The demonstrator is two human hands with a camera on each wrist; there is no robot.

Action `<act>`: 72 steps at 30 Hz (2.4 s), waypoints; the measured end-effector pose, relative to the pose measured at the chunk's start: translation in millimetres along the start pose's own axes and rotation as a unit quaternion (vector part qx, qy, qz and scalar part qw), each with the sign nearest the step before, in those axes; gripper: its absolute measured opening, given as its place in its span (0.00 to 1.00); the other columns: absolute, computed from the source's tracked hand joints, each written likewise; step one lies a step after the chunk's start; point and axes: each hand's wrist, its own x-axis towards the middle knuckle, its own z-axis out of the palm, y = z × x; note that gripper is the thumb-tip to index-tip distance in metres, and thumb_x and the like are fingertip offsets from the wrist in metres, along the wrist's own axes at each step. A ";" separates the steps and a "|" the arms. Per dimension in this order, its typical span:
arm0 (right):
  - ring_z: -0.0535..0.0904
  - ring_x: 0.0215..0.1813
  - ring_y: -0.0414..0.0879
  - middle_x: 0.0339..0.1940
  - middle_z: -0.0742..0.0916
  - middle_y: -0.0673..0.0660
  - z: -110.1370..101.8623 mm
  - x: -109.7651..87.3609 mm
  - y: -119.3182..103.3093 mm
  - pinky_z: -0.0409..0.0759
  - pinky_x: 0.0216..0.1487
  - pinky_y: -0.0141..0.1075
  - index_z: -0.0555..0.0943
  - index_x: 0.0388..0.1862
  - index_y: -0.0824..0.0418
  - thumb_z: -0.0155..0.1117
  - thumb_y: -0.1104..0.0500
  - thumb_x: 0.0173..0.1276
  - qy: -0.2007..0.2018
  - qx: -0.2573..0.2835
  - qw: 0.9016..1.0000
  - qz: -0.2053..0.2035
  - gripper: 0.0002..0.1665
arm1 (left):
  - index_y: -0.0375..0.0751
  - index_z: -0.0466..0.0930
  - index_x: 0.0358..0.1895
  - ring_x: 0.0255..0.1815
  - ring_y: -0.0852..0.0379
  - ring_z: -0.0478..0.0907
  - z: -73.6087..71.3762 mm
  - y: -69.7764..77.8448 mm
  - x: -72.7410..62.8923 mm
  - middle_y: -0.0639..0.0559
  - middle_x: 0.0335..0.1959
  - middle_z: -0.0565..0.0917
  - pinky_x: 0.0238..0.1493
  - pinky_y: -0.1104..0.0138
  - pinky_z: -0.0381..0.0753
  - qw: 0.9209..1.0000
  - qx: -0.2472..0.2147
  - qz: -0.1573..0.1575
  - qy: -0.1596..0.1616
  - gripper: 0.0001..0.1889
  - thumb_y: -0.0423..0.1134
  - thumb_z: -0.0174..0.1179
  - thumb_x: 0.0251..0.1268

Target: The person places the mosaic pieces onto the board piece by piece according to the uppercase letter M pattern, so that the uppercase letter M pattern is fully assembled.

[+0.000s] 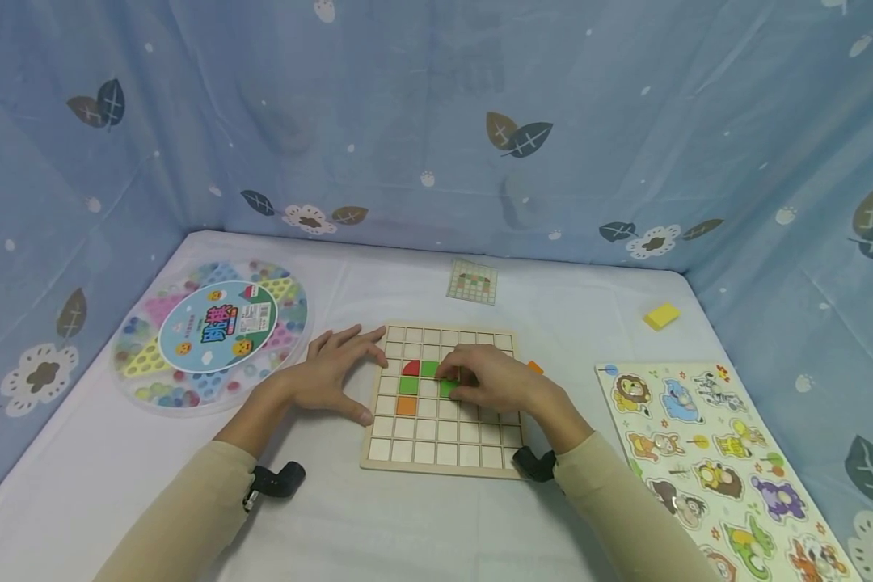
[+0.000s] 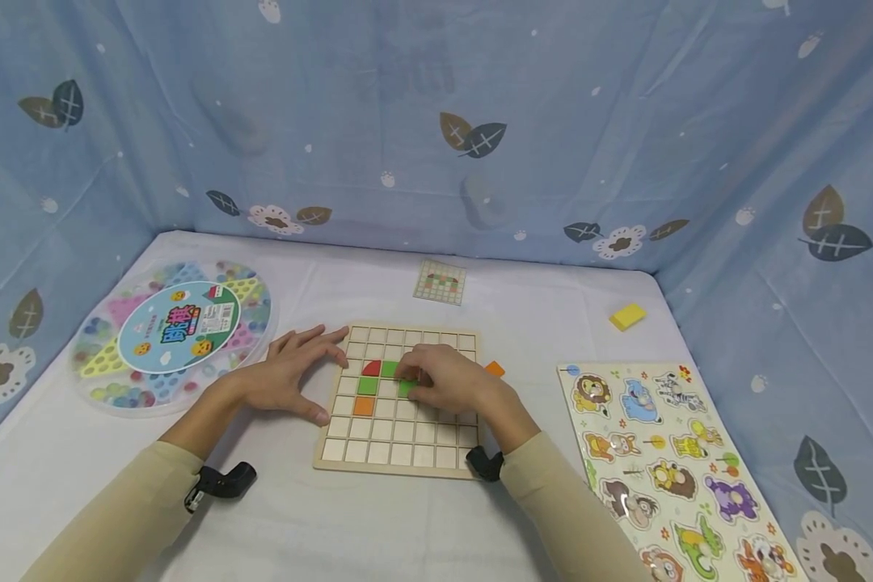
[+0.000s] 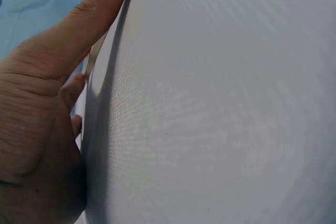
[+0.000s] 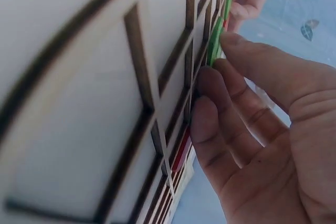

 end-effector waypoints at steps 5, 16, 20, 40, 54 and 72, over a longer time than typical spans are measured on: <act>0.82 0.50 0.42 0.53 0.87 0.51 -5.2 -6.2 2.6 0.82 0.54 0.39 0.82 0.59 0.58 0.67 0.62 0.73 0.006 0.032 0.999 -0.002 0.17 | 0.60 0.72 0.59 0.85 0.36 0.37 -0.2 0.1 -0.5 0.51 0.86 0.49 0.75 0.34 0.30 1.000 0.002 -0.003 0.001 0.41 0.65 0.81 0.39; 0.80 0.46 0.40 0.47 0.87 0.49 -14.6 -28.2 11.6 0.82 0.47 0.38 0.82 0.58 0.58 0.66 0.63 0.74 0.022 0.022 0.999 0.008 0.15 | 0.60 0.72 0.59 0.85 0.36 0.37 0.2 -0.7 -0.4 0.51 0.86 0.49 0.75 0.34 0.30 1.000 0.000 0.001 0.000 0.41 0.64 0.81 0.40; 0.80 0.45 0.39 0.46 0.86 0.48 -20.7 -36.0 12.2 0.81 0.45 0.36 0.83 0.57 0.58 0.67 0.63 0.73 0.018 0.007 1.000 0.016 0.15 | 0.60 0.72 0.59 0.85 0.36 0.37 -0.3 -0.8 -0.7 0.50 0.86 0.49 0.75 0.34 0.30 1.000 -0.001 0.000 0.000 0.41 0.64 0.81 0.40; 0.81 0.47 0.45 0.49 0.87 0.49 -33.0 -85.3 32.3 0.84 0.45 0.42 0.83 0.56 0.57 0.71 0.59 0.70 0.040 -0.006 0.998 0.042 0.17 | 0.60 0.72 0.59 0.84 0.35 0.37 1.3 -1.3 -0.2 0.50 0.86 0.49 0.75 0.33 0.30 1.000 -0.001 0.003 0.006 0.40 0.64 0.81 0.40; 0.82 0.48 0.47 0.50 0.87 0.49 -31.1 -111.4 44.4 0.83 0.44 0.41 0.83 0.54 0.55 0.74 0.52 0.68 0.045 0.019 0.997 0.064 0.18 | 0.59 0.72 0.59 0.84 0.35 0.37 0.6 -1.2 -0.7 0.49 0.86 0.50 0.74 0.32 0.30 1.000 -0.006 0.007 0.009 0.40 0.63 0.81 0.40; 0.80 0.46 0.44 0.48 0.87 0.45 -25.8 -135.1 51.6 0.82 0.44 0.37 0.83 0.56 0.53 0.80 0.47 0.59 0.042 0.017 0.994 0.102 0.28 | 0.59 0.72 0.60 0.85 0.35 0.37 0.4 0.2 -0.1 0.49 0.86 0.50 0.74 0.33 0.31 1.000 -0.006 0.009 0.005 0.41 0.63 0.81 0.41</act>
